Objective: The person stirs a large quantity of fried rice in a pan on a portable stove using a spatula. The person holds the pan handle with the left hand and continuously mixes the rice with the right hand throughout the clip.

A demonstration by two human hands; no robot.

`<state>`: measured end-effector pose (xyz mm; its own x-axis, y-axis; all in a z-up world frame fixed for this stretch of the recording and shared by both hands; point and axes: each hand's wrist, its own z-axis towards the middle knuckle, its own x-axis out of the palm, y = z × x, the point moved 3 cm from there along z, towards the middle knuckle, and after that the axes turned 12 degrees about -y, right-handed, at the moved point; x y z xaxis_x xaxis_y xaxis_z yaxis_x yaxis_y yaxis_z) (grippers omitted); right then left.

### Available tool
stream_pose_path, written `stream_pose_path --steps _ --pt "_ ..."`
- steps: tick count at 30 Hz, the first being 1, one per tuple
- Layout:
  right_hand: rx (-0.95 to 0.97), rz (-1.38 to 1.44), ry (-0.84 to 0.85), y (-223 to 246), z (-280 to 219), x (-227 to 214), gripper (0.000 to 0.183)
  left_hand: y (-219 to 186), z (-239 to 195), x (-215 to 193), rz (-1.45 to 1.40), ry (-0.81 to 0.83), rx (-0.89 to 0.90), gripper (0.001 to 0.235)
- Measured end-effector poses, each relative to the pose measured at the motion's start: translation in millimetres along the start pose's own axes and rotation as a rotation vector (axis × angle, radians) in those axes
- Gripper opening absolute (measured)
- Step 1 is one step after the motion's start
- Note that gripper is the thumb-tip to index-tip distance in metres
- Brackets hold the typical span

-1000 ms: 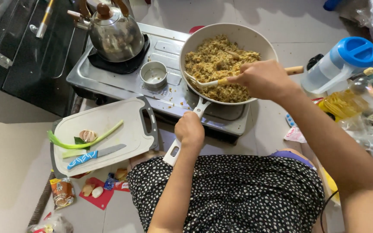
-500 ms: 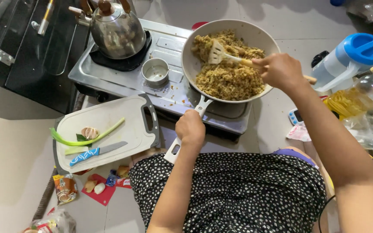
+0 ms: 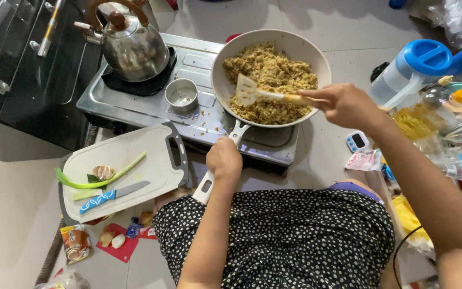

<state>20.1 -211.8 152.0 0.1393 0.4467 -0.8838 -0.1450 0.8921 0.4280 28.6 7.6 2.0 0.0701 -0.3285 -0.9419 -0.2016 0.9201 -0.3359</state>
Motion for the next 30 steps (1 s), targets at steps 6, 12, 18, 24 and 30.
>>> stream_pose_path --steps 6,12,18,24,30 --pt "-0.181 -0.406 0.124 9 15 28 0.03 1 0 0 -0.032 0.006 -0.008 0.015" --pt "-0.607 -0.852 -0.214 6 42 116 0.025 3 1 4 -0.025 0.02 0.006 0.015" --pt "-0.404 -0.681 -0.278 -35 65 105 0.038 2 2 3 -0.033 0.033 -0.006 0.016" --pt "0.218 -0.158 -0.078 -60 47 51 0.036 3 2 6 -0.032 0.024 -0.011 0.015" --pt "0.555 0.352 -0.061 -70 14 23 0.033 -1 0 1 0.087 0.042 -0.026 0.015"
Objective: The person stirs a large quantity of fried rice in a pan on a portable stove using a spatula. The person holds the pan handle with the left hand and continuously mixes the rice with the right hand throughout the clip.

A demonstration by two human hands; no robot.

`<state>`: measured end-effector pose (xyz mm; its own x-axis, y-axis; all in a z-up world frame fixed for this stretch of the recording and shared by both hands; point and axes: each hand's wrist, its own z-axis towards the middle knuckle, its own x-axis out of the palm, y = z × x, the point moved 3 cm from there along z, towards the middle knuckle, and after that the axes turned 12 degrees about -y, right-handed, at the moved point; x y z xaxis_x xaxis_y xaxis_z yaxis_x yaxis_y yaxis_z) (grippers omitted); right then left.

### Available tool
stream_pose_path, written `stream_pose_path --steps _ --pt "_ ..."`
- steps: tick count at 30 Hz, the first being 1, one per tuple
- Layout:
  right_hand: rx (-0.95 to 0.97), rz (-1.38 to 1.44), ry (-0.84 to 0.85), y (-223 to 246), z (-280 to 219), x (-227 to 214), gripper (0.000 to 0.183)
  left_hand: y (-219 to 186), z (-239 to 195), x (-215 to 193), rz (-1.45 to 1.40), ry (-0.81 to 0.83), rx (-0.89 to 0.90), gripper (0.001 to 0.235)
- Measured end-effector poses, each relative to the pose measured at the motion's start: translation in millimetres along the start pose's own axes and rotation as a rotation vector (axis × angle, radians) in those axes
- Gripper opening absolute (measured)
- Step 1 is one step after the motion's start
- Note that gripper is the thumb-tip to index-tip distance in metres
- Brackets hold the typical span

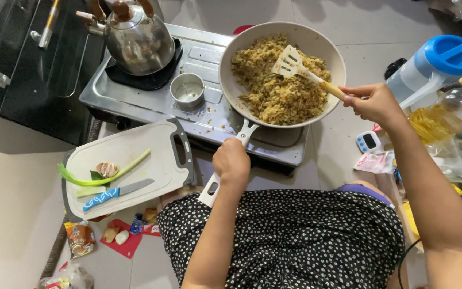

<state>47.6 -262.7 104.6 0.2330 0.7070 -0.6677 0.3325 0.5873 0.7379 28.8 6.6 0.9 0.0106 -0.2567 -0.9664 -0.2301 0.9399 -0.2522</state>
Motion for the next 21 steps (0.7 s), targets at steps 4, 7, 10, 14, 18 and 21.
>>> stream_pose_path --steps 4,7,10,14,18,21 --pt "0.029 0.048 -0.001 4 -9 -10 0.034 -1 -1 -1 0.021 0.003 -0.007 0.014" --pt "0.007 0.082 -0.018 14 -6 -13 0.037 -1 -1 0 0.009 0.026 -0.031 0.015" --pt "-0.135 0.103 -0.054 4 25 1 0.032 1 0 3 0.006 -0.004 -0.042 0.012" --pt "-0.162 -0.147 -0.246 -7 83 28 0.023 0 0 -2 -0.106 -0.035 0.002 0.012" --pt "-0.13 -0.382 -0.195 37 88 61 0.024 2 2 6 -0.097 -0.06 0.014 0.016" --pt "-0.21 -0.331 -0.147 39 103 97 0.021 3 2 9 -0.118 -0.08 0.018 0.018"
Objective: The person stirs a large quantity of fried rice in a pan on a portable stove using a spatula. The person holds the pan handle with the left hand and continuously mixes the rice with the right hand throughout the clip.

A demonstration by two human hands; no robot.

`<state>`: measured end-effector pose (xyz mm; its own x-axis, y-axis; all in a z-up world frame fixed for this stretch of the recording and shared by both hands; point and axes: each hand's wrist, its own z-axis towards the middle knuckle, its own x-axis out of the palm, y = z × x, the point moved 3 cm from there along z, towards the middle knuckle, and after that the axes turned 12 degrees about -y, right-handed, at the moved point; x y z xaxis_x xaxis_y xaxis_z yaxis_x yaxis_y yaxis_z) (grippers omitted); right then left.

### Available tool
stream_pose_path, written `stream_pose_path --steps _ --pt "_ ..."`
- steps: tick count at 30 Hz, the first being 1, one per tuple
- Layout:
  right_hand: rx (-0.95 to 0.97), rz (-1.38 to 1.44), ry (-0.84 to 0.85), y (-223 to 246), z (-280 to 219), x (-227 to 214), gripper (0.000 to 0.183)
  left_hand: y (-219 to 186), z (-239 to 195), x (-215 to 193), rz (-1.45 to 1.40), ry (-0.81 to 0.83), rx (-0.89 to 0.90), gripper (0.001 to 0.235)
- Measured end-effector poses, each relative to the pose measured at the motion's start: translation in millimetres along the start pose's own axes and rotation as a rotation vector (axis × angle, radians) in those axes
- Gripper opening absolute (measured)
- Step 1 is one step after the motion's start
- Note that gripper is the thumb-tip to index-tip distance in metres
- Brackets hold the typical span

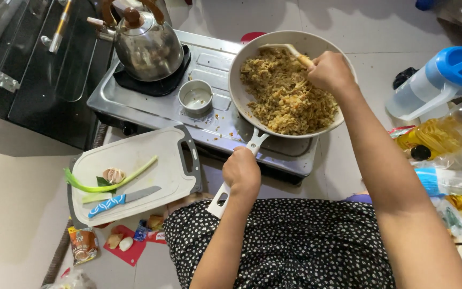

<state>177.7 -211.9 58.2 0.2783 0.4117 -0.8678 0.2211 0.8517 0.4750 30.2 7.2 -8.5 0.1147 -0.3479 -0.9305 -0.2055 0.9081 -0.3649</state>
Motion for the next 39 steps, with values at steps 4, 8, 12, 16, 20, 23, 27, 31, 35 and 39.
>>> stream_pose_path --steps 4,8,12,16,20,23,27,31,35,39 --pt "-0.203 -0.082 0.105 28 -34 -6 0.015 0 -1 1 0.024 -0.003 0.015 0.018" --pt "-0.347 -0.226 0.223 30 -75 -32 0.015 0 0 1 0.019 -0.022 0.015 0.016" --pt "-0.375 -0.441 0.206 33 -105 -84 0.03 1 2 3 0.008 -0.015 0.014 0.013" --pt "-0.473 -0.433 0.133 50 -123 -136 0.03 0 0 0 0.006 -0.014 0.018 0.012" --pt "-0.588 -0.506 0.262 59 -132 -116 0.028 -2 1 -2 0.014 -0.013 -0.004 0.012" --pt "-0.793 -0.592 0.115 49 -124 -43 0.021 -1 1 -3 0.016 -0.007 -0.008 0.012" --pt "-0.843 -0.609 -0.299 38 -100 67 0.026 -1 1 -2 0.011 -0.004 -0.001 0.011" --pt "-0.683 -0.598 -0.51 44 -82 49 0.036 -5 0 -13 0.008 0.0 0.013 0.01" --pt "-0.297 -0.387 -0.089 15 -55 -16 0.016 -2 -1 -10 0.008 0.027 0.022 0.01" --pt "0.006 0.102 0.023 -41 -57 -61 0.03 -5 -2 -13 0.031 0.021 0.026 0.011"
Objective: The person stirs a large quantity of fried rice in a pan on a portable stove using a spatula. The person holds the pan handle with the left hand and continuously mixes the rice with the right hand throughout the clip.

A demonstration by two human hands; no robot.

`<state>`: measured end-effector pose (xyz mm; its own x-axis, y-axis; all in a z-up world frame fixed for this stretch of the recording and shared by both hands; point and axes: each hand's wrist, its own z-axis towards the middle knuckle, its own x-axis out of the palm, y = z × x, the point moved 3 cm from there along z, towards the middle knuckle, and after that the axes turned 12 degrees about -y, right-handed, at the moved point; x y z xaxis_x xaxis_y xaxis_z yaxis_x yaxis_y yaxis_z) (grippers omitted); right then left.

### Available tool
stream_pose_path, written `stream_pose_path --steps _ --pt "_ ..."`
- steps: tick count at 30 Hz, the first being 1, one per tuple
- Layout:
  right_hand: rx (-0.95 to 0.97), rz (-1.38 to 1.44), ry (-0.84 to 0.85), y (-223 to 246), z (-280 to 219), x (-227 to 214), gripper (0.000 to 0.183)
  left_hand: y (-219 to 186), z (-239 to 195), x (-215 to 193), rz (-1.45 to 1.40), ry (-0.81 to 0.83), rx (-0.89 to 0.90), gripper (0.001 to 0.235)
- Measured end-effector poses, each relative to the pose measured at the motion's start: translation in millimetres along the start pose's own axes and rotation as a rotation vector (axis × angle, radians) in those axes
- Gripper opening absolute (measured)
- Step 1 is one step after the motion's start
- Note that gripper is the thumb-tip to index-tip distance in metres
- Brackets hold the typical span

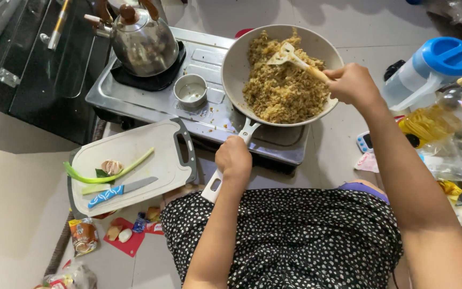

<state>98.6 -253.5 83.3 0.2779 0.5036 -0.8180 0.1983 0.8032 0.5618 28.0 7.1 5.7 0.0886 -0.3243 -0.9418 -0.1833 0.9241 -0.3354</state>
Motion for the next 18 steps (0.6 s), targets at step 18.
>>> stream_pose_path --steps 18 --pt "0.23 -0.316 0.251 18 -91 -131 0.031 1 0 2 0.055 0.091 -0.064 0.016"
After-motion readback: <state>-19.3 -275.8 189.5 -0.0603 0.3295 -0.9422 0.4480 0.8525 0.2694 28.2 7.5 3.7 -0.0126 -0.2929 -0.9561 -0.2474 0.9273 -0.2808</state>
